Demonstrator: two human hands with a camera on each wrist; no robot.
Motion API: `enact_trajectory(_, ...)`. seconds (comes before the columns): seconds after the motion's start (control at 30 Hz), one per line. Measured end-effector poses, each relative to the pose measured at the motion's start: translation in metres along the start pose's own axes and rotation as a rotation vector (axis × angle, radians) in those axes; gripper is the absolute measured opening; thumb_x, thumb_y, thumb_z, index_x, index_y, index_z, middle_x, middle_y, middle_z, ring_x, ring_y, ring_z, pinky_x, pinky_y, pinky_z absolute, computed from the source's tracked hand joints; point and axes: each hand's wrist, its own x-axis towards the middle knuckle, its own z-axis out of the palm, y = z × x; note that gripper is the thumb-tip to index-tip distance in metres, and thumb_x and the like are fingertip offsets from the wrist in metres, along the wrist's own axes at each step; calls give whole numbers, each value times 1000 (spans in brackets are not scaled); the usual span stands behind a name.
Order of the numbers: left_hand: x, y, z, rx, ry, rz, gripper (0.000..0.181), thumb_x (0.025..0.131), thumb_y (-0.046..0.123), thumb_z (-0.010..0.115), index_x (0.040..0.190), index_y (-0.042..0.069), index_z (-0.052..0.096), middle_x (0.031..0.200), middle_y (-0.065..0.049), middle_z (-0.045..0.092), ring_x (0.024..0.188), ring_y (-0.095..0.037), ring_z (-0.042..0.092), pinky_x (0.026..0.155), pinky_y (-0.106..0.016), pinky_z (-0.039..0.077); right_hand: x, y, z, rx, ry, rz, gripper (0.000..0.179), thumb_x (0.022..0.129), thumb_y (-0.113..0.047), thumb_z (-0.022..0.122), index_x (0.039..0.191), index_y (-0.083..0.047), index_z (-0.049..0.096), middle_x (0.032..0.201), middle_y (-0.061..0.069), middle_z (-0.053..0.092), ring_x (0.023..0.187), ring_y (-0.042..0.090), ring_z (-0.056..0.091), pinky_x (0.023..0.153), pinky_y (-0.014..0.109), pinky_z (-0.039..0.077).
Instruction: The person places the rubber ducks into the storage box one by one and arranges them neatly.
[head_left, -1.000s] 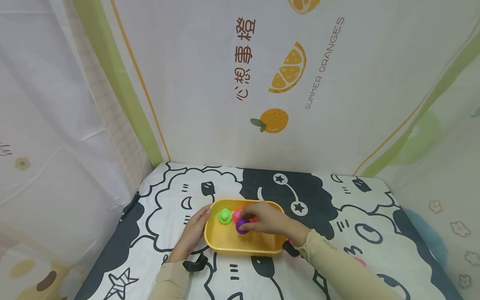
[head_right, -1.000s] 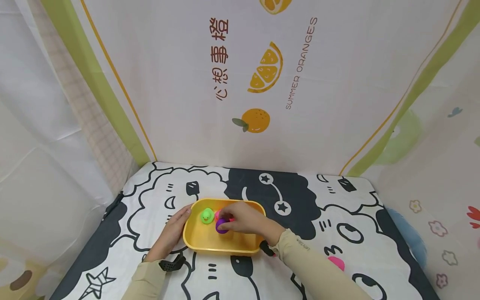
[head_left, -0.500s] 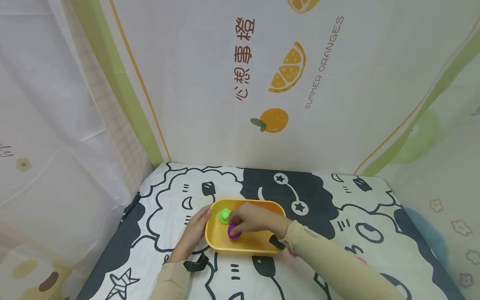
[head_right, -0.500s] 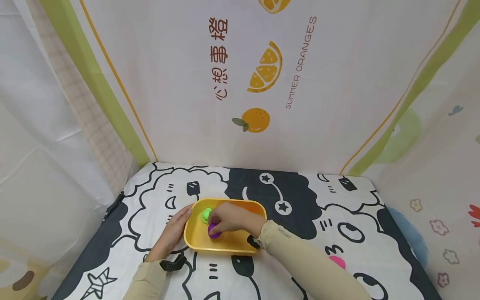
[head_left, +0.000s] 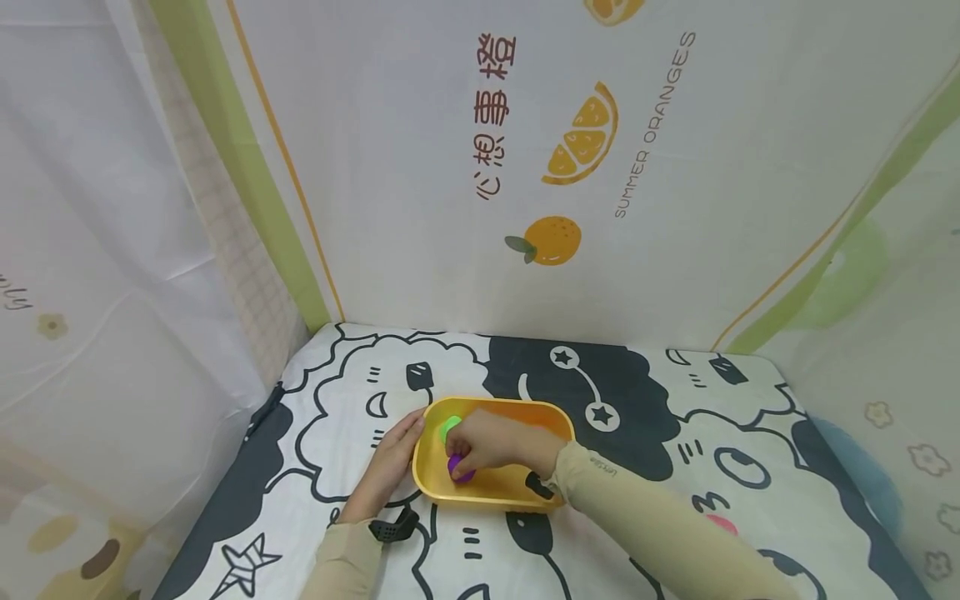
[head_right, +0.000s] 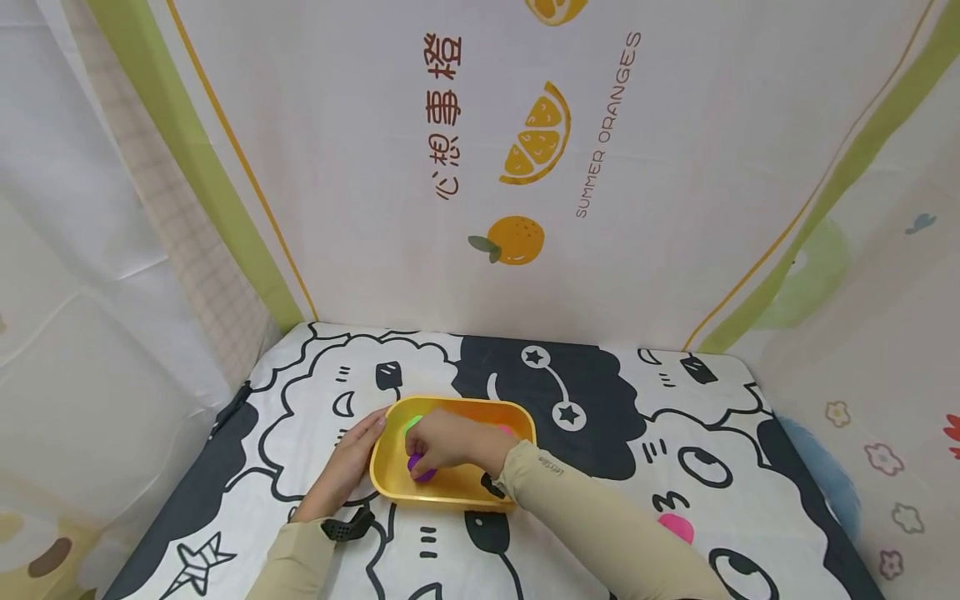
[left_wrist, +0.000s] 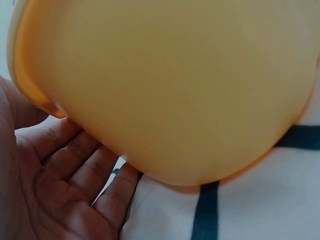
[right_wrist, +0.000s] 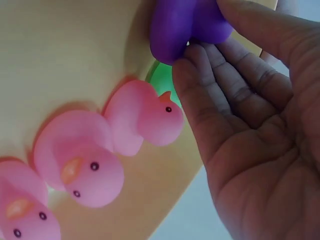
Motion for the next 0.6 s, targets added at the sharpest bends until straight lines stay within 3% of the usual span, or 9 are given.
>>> enact_trajectory(0.37, -2, 2, 0, -1, -4, -2, 47, 107, 42, 46, 146, 16, 53, 151, -7, 50, 141, -30, 43, 117, -50, 35, 1, 0, 5, -9, 23, -12, 19, 85, -27, 83, 96, -15, 74, 78, -15, 63, 73, 3, 57, 70, 12, 51)
enact_trajectory(0.6, -1, 1, 1, 6, -4, 4, 48, 106, 42, 46, 144, 14, 54, 149, -9, 51, 140, -31, 45, 115, -50, 37, -5, 3, -2, -1, 84, -45, 27, 90, -28, 78, 108, -9, 73, 97, -6, 72, 87, 3, 64, 81, 13, 53)
